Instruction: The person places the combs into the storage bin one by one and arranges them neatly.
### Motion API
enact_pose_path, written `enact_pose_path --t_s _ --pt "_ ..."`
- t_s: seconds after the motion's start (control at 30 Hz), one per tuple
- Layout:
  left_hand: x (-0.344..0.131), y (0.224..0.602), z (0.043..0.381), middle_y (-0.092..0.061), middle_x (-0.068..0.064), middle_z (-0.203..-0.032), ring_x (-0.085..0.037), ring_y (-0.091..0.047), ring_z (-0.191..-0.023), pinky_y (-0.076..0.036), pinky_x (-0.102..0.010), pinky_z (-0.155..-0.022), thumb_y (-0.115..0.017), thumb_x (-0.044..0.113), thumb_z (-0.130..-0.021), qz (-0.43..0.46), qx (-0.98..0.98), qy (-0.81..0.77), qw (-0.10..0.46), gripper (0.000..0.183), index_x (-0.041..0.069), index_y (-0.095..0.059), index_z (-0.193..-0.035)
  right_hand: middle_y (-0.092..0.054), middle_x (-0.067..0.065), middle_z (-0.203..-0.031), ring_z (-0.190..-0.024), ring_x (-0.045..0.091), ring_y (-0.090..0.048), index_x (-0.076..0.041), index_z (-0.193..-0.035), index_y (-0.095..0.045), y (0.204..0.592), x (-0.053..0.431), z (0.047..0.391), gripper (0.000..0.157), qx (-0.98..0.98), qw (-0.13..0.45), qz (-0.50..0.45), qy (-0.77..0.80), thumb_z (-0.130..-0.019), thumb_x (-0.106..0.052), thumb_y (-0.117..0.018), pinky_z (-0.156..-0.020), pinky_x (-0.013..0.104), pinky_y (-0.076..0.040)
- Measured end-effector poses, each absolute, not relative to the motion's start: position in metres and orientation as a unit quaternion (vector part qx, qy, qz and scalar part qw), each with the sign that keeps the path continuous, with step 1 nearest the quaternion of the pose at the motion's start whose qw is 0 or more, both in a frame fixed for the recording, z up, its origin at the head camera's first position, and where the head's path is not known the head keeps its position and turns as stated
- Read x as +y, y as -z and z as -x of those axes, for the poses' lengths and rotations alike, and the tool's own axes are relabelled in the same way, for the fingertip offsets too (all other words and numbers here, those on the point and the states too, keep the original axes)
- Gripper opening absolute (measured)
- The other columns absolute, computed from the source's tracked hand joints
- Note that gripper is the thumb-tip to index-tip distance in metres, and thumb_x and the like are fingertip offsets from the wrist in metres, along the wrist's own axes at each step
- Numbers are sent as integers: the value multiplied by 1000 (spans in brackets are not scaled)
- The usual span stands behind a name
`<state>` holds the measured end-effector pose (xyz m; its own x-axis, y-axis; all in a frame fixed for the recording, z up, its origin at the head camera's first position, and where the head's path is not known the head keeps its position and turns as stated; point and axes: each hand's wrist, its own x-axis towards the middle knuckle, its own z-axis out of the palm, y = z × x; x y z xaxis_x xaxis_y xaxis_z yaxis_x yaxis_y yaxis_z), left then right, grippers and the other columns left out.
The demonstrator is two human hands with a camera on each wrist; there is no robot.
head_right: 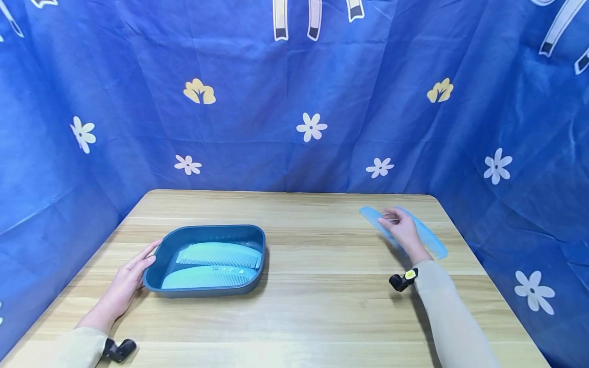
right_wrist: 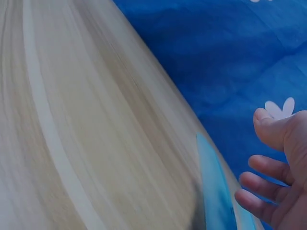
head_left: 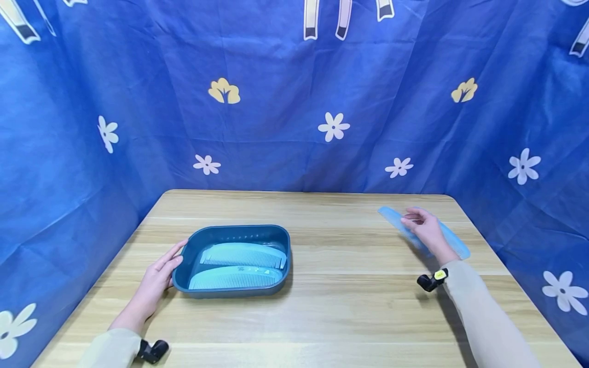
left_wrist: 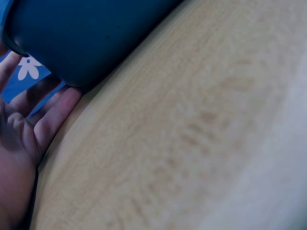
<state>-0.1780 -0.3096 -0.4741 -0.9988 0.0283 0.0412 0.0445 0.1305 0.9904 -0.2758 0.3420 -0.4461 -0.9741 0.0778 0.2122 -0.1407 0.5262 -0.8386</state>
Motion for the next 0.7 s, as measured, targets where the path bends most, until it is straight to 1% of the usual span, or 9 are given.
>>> enact_pose_path --t_s 0.07,0.13,0.2,0.27,0.33,0.4,0.57,0.7 --pt "-310 474 178 -50 20 -117 -3 -62 -92 -52 -22 -69 -48 30 -98 24 -752 659 6 50 22 -34 -145 -59 23 -111 -88 16 -58 2 -127 -52 447 345 278 46 -877 118 -12 -465 -90 -22 -63 -69 23 -49" --pt "-309 474 178 -51 20 -117 -3 -62 -91 -52 -22 -69 -48 30 -98 23 -751 660 7 50 22 -34 -145 -58 24 -112 -95 26 -57 2 -128 -51 448 347 280 46 -886 119 -6 -448 -90 -21 -63 -74 26 -47" --pt "-309 474 178 -51 20 -117 -3 -62 -91 -52 -23 -69 -49 30 -98 23 -749 662 8 50 22 -35 -145 -56 26 -115 -102 35 -54 4 -129 -49 449 349 281 47 -890 112 -1 -441 -90 -19 -63 -81 35 -46" --pt "-308 474 178 -52 20 -116 -3 -62 -90 -52 -23 -68 -49 29 -98 24 -748 663 10 49 22 -36 -145 -53 29 -118 -106 41 -50 5 -130 -48 450 351 282 48 -899 103 -2 -425 -90 -17 -63 -86 44 -44" --pt "-308 474 178 -53 20 -115 -3 -62 -89 -52 -23 -68 -49 29 -98 26 -749 662 11 49 22 -36 -145 -50 31 -121 -109 44 -47 6 -131 -46 451 352 283 50 -909 93 -5 -406 -89 -16 -63 -89 50 -41" --pt "-307 474 178 -53 21 -114 -3 -62 -89 -52 -23 -68 -49 29 -97 26 -748 663 11 49 22 -36 -145 -48 32 -123 -111 45 -46 6 -132 -44 453 353 284 52 -919 82 -8 -386 -89 -16 -64 -90 53 -40" --pt "-307 473 177 -52 19 -115 -4 -62 -89 -52 -23 -68 -49 29 -98 26 -750 661 11 51 18 -34 -145 -44 32 -127 -113 46 -44 6 -135 -39 457 354 287 56 -928 56 1 -368 -90 -17 -63 -88 53 -41" --pt "-308 473 177 -51 18 -117 -4 -62 -90 -52 -23 -68 -49 29 -98 26 -753 657 13 52 17 -33 -146 -42 32 -129 -115 47 -42 7 -135 -39 457 352 288 55 -931 46 4 -363 -90 -16 -61 -88 53 -42"
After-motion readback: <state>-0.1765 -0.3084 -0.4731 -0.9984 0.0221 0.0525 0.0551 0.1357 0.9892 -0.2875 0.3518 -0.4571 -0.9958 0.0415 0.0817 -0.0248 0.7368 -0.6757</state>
